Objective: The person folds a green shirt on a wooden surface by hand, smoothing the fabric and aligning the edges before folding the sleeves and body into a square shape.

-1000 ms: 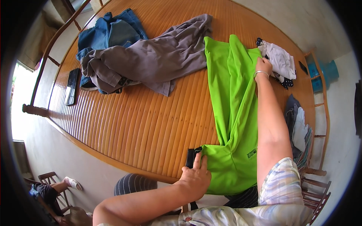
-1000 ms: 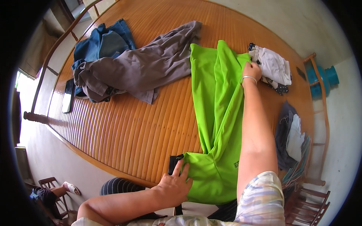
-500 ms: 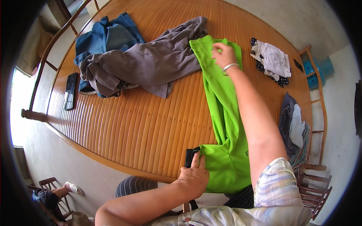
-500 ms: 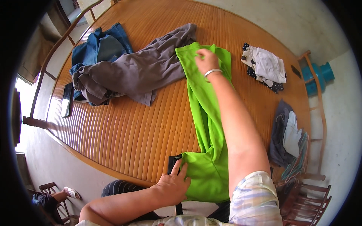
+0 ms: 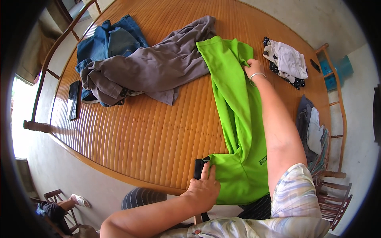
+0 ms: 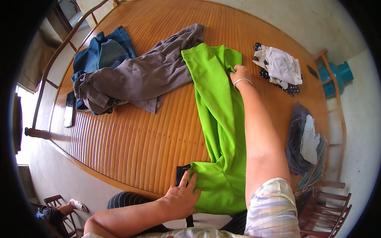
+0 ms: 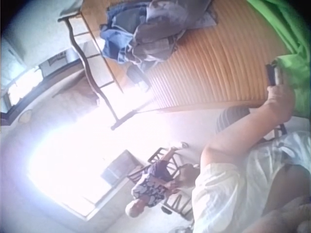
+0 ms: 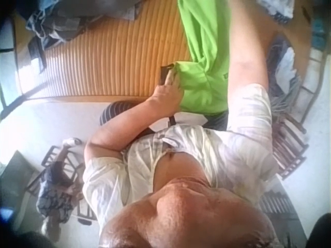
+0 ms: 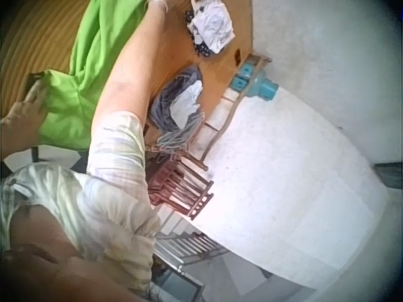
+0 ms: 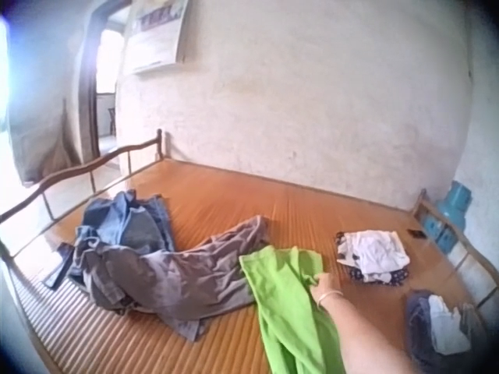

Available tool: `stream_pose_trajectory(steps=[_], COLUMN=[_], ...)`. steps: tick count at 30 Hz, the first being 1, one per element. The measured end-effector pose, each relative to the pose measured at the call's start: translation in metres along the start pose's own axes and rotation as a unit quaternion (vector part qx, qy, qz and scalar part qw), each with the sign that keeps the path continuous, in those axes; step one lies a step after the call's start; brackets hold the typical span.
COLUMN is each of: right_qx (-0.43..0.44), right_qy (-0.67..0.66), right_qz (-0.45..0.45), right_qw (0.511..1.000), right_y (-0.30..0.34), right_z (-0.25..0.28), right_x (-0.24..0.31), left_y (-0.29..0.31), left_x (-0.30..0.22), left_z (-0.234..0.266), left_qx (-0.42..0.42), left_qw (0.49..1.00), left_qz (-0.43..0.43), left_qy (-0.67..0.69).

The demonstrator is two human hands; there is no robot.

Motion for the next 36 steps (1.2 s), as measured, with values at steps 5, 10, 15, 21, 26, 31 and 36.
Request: stream_pose_trajectory(steps=[5, 10, 15, 21, 26, 31, 36], right_qx=[0.061, -0.054, 0.007, 0.049, -0.046, -0.067, -0.126], right_qy=[-0.036, -0.144, -0.071, -0.070, -0.235, -0.566, -0.633], right_qz=[-0.091, 0.061, 0.080, -0.033, -0.090, -0.242, -0.340], right_qw=[0.993, 0.986, 0.994, 0.996, 0.967, 0.785, 0.684], right_y=[-0.001, -0.001, 0.026, 0.008, -0.007, -0.031, -0.046], right_z=[0.006, 0.020, -0.013, -0.035, -0.015, 0.033, 0.077], right_x=[-0.007, 0.077, 0.166, 0.134, 0.120, 0.043, -0.074], left_y=[-0.001, 0.000, 0.002, -0.002, 0.001, 0.000, 0.001], left_x=[-0.002, -0.001, 0.003, -0.001, 0.002, 0.002, -0.002], left_z=[-0.002, 0.000, -0.003, -0.005, -0.005, -0.005, -0.002], left_qx=[-0.014, -0.007, -0.001, 0.004, -0.002, -0.007, 0.015], left_qw=[1.000, 1.000, 1.000, 1.000, 1.000, 1.000, 1.000], left_qz=[-0.006, -0.008, 0.002, -0.014, -0.006, -0.013, -0.011], left_qy=[-0.011, -0.017, 0.004, 0.005, 0.003, 0.018, 0.008])
Point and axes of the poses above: each hand's wrist, its own y-axis away from the middle knuckle, its own z-axis out of the back of the hand, x = y × z, the point moved 7 cm from there along -y, towards the middle knuckle, and after that the axes turned 13 degrees about -x, right-handed, at the moved point
